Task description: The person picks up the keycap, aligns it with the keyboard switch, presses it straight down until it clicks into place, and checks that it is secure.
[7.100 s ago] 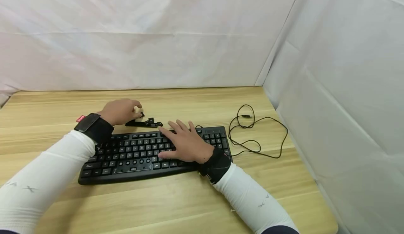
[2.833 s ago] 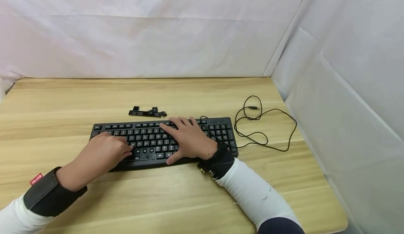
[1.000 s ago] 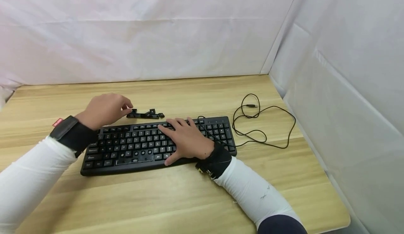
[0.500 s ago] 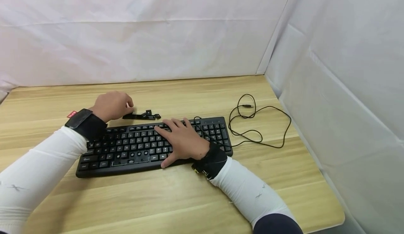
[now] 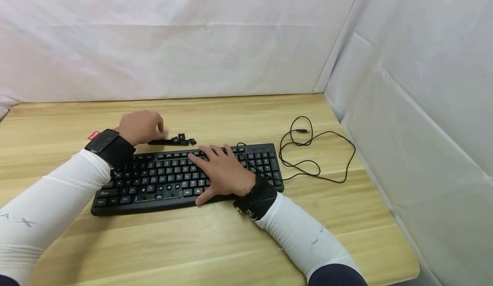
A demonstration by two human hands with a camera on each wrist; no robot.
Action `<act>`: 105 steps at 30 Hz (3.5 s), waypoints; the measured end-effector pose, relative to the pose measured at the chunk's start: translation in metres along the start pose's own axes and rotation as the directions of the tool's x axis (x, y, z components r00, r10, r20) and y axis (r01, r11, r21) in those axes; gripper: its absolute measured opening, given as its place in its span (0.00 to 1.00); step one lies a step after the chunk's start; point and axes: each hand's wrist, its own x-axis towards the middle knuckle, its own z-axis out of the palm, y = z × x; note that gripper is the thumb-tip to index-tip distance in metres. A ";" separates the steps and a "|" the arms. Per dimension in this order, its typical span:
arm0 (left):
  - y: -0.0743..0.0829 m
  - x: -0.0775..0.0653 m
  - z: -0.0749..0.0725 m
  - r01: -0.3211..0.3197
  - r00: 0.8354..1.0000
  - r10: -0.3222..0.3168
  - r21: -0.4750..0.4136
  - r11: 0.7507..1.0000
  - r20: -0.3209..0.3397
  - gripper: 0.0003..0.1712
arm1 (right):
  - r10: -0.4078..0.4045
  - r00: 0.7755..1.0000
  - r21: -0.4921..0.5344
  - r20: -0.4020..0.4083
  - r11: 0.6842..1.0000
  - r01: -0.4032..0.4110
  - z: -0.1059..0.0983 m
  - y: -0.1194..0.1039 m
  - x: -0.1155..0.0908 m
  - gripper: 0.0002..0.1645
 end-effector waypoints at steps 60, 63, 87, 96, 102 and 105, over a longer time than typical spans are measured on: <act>0.018 -0.099 -0.009 -0.186 0.981 0.176 -0.128 0.974 -0.085 0.12 | -0.002 1.000 0.034 -0.001 0.999 0.002 -0.015 0.006 0.003 0.70; 0.017 -0.098 -0.008 -0.202 0.977 0.192 -0.115 0.973 -0.095 0.12 | 0.010 1.000 0.033 -0.006 0.999 -0.010 -0.016 0.008 0.001 0.70; 0.024 -0.110 -0.022 -0.286 0.958 0.286 -0.038 0.957 -0.012 0.17 | -0.001 1.000 0.041 0.000 0.999 0.001 -0.016 0.005 0.002 0.70; 0.025 -0.112 -0.014 -0.264 0.964 0.264 -0.032 0.964 -0.015 0.13 | 0.004 1.000 0.044 0.005 0.999 -0.004 -0.014 0.003 0.000 0.72; 0.024 -0.116 -0.016 -0.234 0.970 0.229 -0.067 0.970 -0.079 0.12 | 0.003 1.000 0.030 -0.005 1.000 -0.002 -0.018 0.006 0.002 0.72; 0.026 -0.121 -0.015 -0.221 0.972 0.209 -0.115 0.969 -0.106 0.12 | 0.003 1.000 0.030 -0.016 1.000 -0.002 -0.020 0.008 0.003 0.72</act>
